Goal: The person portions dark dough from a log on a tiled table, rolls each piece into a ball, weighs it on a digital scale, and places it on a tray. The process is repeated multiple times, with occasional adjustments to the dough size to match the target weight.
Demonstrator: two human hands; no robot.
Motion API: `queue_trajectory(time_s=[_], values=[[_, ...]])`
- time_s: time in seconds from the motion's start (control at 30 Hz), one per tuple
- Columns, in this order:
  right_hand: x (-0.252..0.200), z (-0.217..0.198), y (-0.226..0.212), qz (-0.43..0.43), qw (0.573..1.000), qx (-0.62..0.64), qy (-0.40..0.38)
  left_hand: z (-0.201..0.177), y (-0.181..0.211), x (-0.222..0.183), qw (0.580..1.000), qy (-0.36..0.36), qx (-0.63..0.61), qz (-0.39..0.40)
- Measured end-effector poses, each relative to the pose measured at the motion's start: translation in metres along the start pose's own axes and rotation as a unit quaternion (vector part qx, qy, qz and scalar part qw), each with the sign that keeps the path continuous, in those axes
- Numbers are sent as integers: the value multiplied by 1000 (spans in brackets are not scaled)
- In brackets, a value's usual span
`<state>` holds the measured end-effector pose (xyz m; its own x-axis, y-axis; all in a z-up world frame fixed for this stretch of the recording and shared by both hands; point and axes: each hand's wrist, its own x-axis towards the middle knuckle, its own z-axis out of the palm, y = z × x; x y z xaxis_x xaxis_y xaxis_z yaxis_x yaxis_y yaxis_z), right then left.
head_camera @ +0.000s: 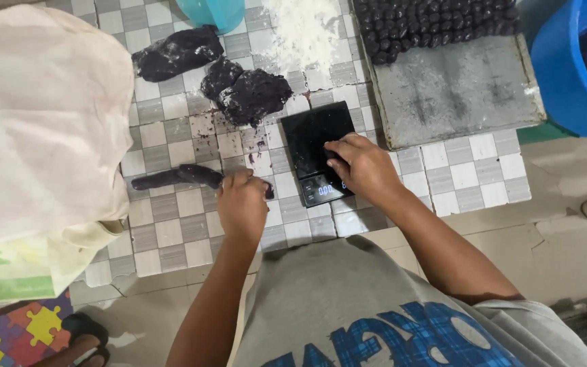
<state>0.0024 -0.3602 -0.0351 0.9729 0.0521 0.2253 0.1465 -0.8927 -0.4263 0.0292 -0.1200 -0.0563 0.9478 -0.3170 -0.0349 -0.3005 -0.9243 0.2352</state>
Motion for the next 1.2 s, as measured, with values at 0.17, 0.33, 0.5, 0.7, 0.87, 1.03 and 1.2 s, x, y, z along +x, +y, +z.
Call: queue_trajectory(time_s=[0.17,0.33,0.5,0.7,0.87,1.03,1.2], values=[[-7,-25,-56,-21,990,130,57,-20,0,5,971,84,-218,55],[-23,-22,-91,-56,982,157,83,-61,21,4,851,-157,-498,47],[-36,-7,-91,-46,978,190,78,-66,28,3,818,-238,-522,-23],[-21,-15,-90,-56,982,174,46,-62,22,12,838,-222,-498,21],[-10,-1,-61,-37,983,176,32,-64,6,22,864,-98,-485,91],[20,-18,-11,-37,998,31,28,-38,-27,20,985,3,-136,105],[18,-40,1,5,999,45,24,-25,-26,1,987,-64,103,108]])
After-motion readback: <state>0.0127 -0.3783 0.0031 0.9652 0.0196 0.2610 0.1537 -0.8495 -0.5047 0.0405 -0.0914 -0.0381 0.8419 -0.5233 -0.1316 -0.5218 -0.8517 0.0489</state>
